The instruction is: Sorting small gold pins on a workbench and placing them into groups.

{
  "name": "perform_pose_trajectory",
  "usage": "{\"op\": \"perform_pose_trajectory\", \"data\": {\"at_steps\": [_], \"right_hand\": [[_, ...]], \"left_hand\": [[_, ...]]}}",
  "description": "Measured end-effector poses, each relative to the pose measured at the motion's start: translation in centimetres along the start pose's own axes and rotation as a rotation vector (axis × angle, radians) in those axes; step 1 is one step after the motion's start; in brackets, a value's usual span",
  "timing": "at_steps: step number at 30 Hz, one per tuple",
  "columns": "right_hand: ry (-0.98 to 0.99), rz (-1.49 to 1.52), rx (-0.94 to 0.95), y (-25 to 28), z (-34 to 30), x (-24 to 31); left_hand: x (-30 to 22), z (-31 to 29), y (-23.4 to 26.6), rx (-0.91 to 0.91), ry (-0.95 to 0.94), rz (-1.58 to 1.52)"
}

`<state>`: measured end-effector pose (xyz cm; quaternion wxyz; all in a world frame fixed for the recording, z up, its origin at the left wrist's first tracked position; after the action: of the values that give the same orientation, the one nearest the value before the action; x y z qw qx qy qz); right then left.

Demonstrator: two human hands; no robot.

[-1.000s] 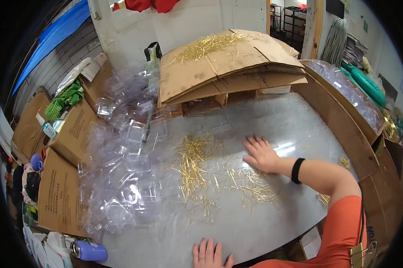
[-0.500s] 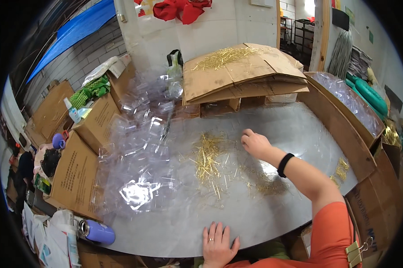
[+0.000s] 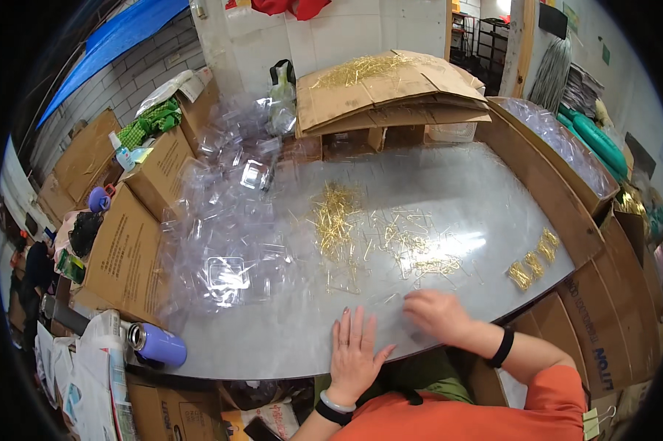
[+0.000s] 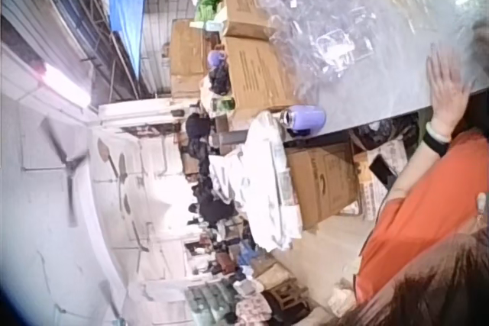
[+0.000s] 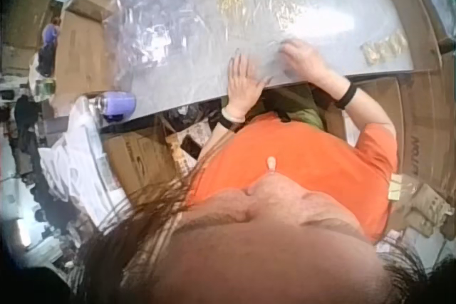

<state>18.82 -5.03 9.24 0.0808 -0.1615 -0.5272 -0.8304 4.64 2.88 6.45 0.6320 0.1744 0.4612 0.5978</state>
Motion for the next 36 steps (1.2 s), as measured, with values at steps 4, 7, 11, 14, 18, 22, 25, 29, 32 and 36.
{"op": "perform_pose_trajectory", "data": {"at_steps": [4, 7, 11, 14, 18, 22, 25, 29, 32, 36], "right_hand": [[-0.018, -0.024, -0.053, 0.1, -0.8, 1.5], [-0.179, -0.194, -0.126, 0.8, -0.4, -3.2], [-0.206, -0.298, -0.013, -1.1, -1.6, -4.4], [-0.177, -0.139, -0.053, -1.6, -2.5, -2.4], [-0.145, -0.011, -0.225, -0.5, -2.9, -0.9], [-0.136, 0.137, -0.17, -0.5, -2.6, 2.7], [-0.19, 0.055, -0.137, -1.6, -2.2, 3.3], [-0.21, -0.013, -0.168, -1.7, -1.6, 3.3], [-0.219, -0.011, -0.214, -0.1, -1.3, 4.2], [-0.214, -0.072, -0.158, -0.4, -0.9, 4.5]], "left_hand": [[-0.4, 0.1, -1.2, 0.165, -0.049, 0.039], [0.0, -0.2, -1.4, 0.133, -0.047, 0.017], [0.0, -0.6, -0.5, 0.093, -0.063, -0.073], [0.1, -1.7, -0.1, 0.108, -0.057, -0.142], [-0.5, -2.6, 0.0, 0.134, -0.062, -0.182], [-0.9, -2.5, 0.3, 0.117, -0.049, -0.184], [-1.1, -2.2, 0.0, 0.12, -0.046, -0.182], [-1.2, -2.3, -0.2, 0.094, -0.044, -0.12], [-1.1, -2.2, -0.2, 0.085, -0.037, -0.11], [-0.9, -2.3, -0.4, 0.095, -0.019, -0.123]]}}
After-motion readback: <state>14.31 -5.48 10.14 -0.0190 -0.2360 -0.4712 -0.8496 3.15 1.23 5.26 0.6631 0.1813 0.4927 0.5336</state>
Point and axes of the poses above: each hand's wrist, its own z-axis towards the middle knuckle, its own y-axis out of the back of the hand, x = y × z, the point moved 10 cm from there along z, towards the middle knuckle, and after that the axes turned 3 degrees about x, right-handed, at the moved point
